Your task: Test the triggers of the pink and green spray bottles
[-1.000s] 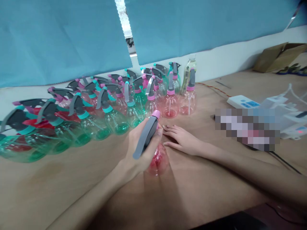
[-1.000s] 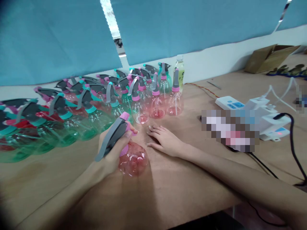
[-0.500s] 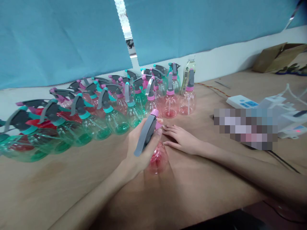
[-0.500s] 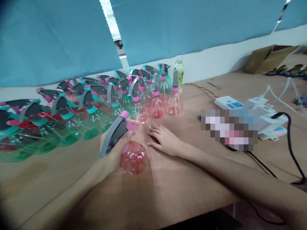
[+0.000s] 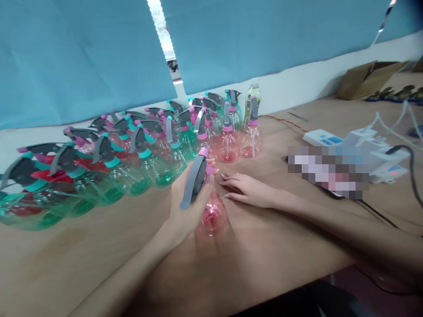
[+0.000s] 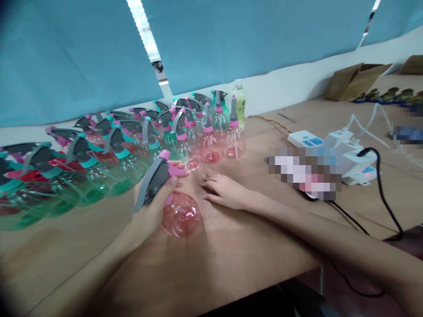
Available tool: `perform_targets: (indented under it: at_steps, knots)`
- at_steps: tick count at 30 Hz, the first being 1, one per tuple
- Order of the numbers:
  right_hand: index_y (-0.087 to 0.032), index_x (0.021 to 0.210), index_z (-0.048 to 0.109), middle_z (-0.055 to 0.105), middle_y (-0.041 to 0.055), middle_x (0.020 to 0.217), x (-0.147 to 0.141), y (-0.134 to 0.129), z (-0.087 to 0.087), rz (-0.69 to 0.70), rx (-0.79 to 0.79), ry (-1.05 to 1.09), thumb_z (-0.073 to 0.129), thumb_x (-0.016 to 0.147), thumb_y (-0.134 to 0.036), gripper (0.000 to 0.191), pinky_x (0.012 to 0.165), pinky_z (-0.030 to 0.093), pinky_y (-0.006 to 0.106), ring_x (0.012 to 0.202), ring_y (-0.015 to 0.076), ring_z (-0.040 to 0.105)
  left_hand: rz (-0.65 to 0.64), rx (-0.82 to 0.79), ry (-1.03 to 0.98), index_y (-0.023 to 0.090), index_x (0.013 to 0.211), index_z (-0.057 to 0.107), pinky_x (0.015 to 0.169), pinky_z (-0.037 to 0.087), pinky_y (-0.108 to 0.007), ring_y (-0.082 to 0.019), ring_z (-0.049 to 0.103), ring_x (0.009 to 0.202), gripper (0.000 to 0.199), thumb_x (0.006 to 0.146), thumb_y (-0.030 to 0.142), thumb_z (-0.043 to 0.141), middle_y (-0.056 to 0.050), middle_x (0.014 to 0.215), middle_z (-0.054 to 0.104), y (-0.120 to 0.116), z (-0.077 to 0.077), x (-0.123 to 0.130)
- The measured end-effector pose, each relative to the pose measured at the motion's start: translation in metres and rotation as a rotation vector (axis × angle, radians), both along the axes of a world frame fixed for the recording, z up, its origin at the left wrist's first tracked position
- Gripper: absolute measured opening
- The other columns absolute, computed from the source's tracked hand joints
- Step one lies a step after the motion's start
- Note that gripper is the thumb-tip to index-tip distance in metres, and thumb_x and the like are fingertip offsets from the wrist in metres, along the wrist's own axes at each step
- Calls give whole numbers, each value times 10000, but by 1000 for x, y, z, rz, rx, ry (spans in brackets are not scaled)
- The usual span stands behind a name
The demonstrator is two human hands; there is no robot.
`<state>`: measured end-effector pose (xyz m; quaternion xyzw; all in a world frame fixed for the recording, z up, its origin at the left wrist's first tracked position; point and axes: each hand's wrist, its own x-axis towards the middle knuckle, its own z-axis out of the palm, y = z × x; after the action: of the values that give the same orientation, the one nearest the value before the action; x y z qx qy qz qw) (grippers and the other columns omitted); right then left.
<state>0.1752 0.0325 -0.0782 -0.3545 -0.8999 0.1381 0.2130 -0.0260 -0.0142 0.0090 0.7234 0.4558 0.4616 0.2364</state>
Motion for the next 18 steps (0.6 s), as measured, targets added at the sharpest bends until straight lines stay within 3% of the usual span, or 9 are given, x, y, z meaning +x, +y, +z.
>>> perform_targets:
  at_steps: [9, 12, 16, 18]
  knots:
    - [-213, 1305, 581, 621, 110, 1337, 49, -35, 17, -79, -170, 99, 529, 950, -375, 394, 1027, 475, 461, 1227, 272, 583, -57, 13, -73, 225, 897, 570, 774, 511, -329, -159, 593, 747, 76, 891, 298, 589, 16, 780, 579, 12, -5, 22]
    - [-213, 1361, 525, 629, 105, 1328, 61, -49, 27, -130, -222, 147, 547, 941, -408, 464, 995, 501, 455, 1177, 270, 618, -79, -7, -104, 226, 980, 558, 786, 504, -335, -168, 620, 784, 153, 872, 316, 620, 10, 822, 606, 17, -8, 37]
    - [-236, 1439, 435, 530, 112, 1447, 69, -63, 40, -163, -247, 214, 586, 901, -510, 622, 1033, 485, 478, 1261, 292, 567, -104, -13, -120, 233, 1090, 539, 828, 505, -347, -192, 641, 930, 290, 845, 339, 652, -30, 1014, 636, 22, -8, 61]
    - [-232, 1460, 404, 485, 126, 1485, 71, -66, 45, -188, -243, 226, 612, 876, -534, 689, 1048, 473, 491, 1296, 307, 535, -130, -23, -139, 228, 1082, 525, 837, 504, -348, -191, 635, 941, 315, 826, 334, 676, -28, 1019, 628, 24, -7, 75]
